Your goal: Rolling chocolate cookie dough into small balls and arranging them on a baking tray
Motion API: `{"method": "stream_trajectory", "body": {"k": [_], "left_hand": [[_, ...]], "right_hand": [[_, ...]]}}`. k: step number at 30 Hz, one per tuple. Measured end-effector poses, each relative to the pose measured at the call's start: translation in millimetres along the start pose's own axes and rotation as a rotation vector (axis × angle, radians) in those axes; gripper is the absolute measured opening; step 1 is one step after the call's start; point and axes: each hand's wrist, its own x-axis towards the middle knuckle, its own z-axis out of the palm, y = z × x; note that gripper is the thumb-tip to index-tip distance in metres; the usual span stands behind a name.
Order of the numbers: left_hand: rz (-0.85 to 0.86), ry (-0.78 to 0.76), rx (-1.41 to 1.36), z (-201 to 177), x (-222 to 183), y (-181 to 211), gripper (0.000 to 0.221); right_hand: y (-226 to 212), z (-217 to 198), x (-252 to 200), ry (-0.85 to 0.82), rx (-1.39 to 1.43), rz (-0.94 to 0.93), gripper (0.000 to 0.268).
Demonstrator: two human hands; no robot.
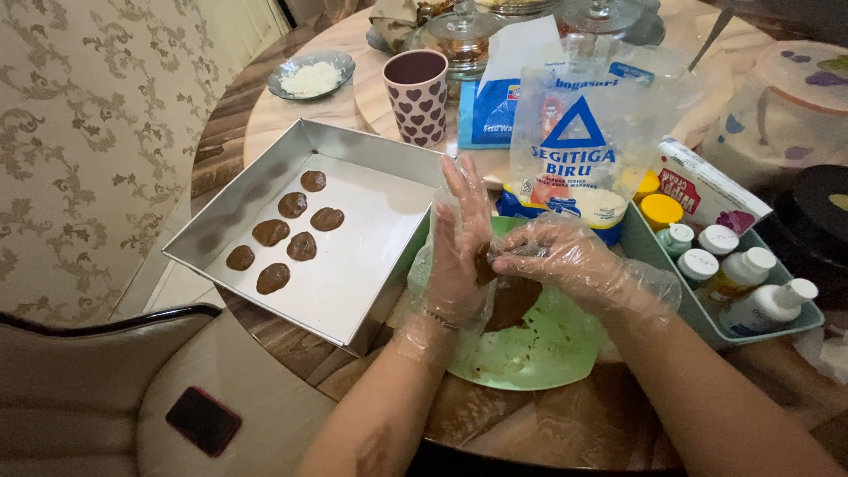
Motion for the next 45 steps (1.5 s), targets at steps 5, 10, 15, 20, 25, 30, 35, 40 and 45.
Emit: {"method": "stream_trajectory", "body": {"k": [5,10,15,20,25,30,35,40,45], "left_hand": [[0.006,-0.011,0.309,-12.8,-0.5,8.0,0.049],[0.007,-0.024,0.545,-23.0,0.5,15.5,0.039],[0.005,-0.024,0.785,-29.8,3.0,12.8,0.036],[-0.268,0.228,0.687,-35.7,9.1,-0.5,0.035],[-0.241,0.282,0.588,-17.2,1.8,25.4,0.031],[-0.302,0.339,0.537,-33.2,-0.8,75.4,0.035],[-0.316,0.242,0.976,-110.6,31.6,116.4,0.027],[-0.649,0.221,1.324,-164.2,112.5,115.2,0.020],[-0.987,0.201,1.638,-207.3,147.8,86.8,0.017]], "right_hand": [[0.6,-4.0,5.1,0.017,0.258,-0.016,0.025],[-36.7,3.6,3.9,0.196,0.033,0.042,0.038],[-51.7,6.8,0.2,0.263,-0.031,0.079,0.037],[-54.1,0.1,0.2,0.299,0.211,0.125,0.032],[-41.0,-3.7,4.9,0.284,0.306,0.090,0.031],[-24.0,-11.0,8.4,0.259,0.528,0.078,0.024],[-34.4,-7.3,5.3,0.190,0.119,0.103,0.018],[-27.4,-9.2,7.5,0.141,0.066,0.119,0.026],[-50.8,-7.3,8.4,0.174,-0.029,0.155,0.024]]}}
